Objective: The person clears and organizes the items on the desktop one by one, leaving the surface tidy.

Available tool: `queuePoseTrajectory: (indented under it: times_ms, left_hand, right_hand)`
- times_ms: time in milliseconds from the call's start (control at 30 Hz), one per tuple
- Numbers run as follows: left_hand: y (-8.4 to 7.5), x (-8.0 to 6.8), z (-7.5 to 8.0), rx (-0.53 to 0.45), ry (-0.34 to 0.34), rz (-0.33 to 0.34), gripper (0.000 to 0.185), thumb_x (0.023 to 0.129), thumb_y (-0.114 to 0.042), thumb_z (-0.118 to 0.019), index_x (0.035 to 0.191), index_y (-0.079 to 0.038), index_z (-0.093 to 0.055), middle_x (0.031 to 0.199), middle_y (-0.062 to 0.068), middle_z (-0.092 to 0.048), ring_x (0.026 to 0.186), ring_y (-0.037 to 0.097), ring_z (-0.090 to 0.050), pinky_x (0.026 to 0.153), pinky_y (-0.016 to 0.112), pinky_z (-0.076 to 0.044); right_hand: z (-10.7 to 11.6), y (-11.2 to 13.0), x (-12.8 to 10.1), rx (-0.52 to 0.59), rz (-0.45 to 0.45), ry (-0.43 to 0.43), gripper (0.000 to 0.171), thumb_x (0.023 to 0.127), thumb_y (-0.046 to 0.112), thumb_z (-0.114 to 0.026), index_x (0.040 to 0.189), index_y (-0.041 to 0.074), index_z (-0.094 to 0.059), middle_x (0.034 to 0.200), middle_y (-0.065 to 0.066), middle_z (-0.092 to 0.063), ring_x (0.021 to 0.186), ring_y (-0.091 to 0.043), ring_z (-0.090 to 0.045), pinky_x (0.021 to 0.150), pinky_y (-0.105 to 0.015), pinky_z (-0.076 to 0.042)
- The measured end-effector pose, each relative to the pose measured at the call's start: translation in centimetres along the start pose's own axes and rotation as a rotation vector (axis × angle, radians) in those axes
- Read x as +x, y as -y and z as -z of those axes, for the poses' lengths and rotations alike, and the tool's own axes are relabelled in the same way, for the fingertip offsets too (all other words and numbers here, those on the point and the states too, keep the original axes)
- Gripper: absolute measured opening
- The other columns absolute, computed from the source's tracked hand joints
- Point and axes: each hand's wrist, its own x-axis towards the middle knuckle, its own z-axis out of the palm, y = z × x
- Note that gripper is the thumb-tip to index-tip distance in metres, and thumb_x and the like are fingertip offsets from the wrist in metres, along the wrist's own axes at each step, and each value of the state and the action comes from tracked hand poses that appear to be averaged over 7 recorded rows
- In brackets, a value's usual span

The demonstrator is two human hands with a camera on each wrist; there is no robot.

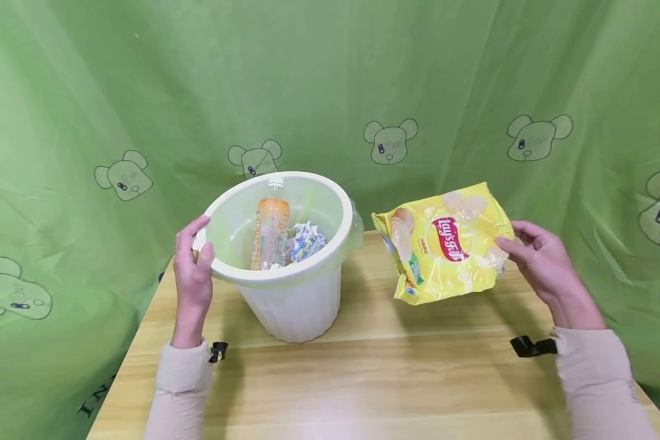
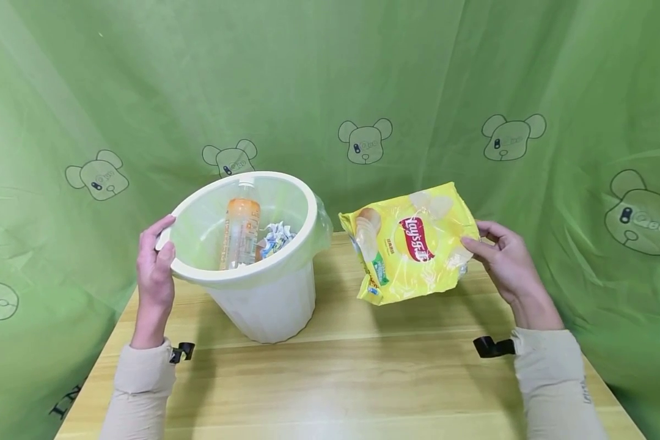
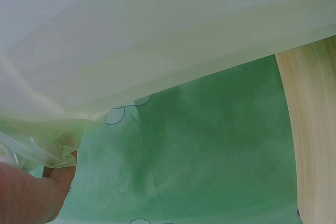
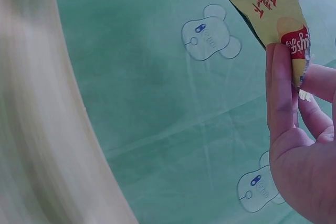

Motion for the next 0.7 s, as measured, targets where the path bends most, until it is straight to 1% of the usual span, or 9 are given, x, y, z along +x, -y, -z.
queuePoseTrajectory:
  times_ms: [233, 400, 500, 600, 700]
  left_hand:
    - [0.0, 0.1, 0.0, 0.008, -0.01, -0.002, 0.052, 0.093, -0.028, -0.053, 0.143, -0.016, -0.06, 0.129, 0.0, -0.053, 0.111, 0.019, -0.054, 0.082, 0.022, -0.058]
    - [0.0, 0.1, 0.0, 0.004, -0.009, 0.003, 0.052, 0.093, -0.029, -0.053, 0.143, -0.017, -0.06, 0.13, 0.0, -0.053, 0.112, 0.019, -0.054, 0.082, 0.022, -0.058]
    - [-0.1, 0.0, 0.0, 0.0, -0.008, 0.001, 0.053, 0.093, -0.029, -0.053, 0.143, -0.017, -0.06, 0.132, 0.002, -0.053, 0.112, 0.019, -0.054, 0.083, 0.022, -0.058]
    - [-0.1, 0.0, -0.1, -0.003, -0.006, -0.004, 0.053, 0.093, -0.028, -0.053, 0.143, -0.016, -0.06, 0.133, 0.004, -0.054, 0.112, 0.019, -0.054, 0.083, 0.022, -0.057]
    - [-0.1, 0.0, -0.1, -0.005, -0.005, -0.004, 0.053, 0.093, -0.028, -0.053, 0.144, -0.015, -0.06, 0.133, 0.005, -0.053, 0.112, 0.019, -0.055, 0.084, 0.022, -0.057]
  right_hand:
    - [-0.7, 1.0, 0.2, 0.06, 0.007, -0.011, 0.031, 0.095, -0.017, -0.057, 0.114, 0.002, -0.071, 0.101, -0.006, -0.068, 0.084, -0.016, -0.069, 0.075, -0.023, -0.062]
    - [-1.5, 1.9, 0.2, 0.084, 0.034, -0.035, 0.029, 0.093, -0.018, -0.059, 0.113, 0.0, -0.071, 0.1, -0.006, -0.068, 0.083, -0.016, -0.068, 0.072, -0.022, -0.061]
    - [-2.4, 2.5, 0.3, 0.102, 0.07, -0.077, 0.029, 0.092, -0.018, -0.06, 0.113, 0.0, -0.071, 0.099, -0.006, -0.067, 0.081, -0.014, -0.065, 0.07, -0.02, -0.06]
    - [-3.4, 3.3, 0.3, 0.132, 0.129, -0.128, 0.029, 0.091, -0.02, -0.061, 0.111, -0.002, -0.072, 0.097, -0.006, -0.067, 0.079, -0.014, -0.065, 0.07, -0.02, -0.06]
    - [-4.5, 4.2, 0.5, 0.173, 0.2, -0.157, 0.028, 0.09, -0.022, -0.061, 0.11, -0.006, -0.071, 0.094, -0.009, -0.067, 0.075, -0.016, -0.065, 0.069, -0.021, -0.062]
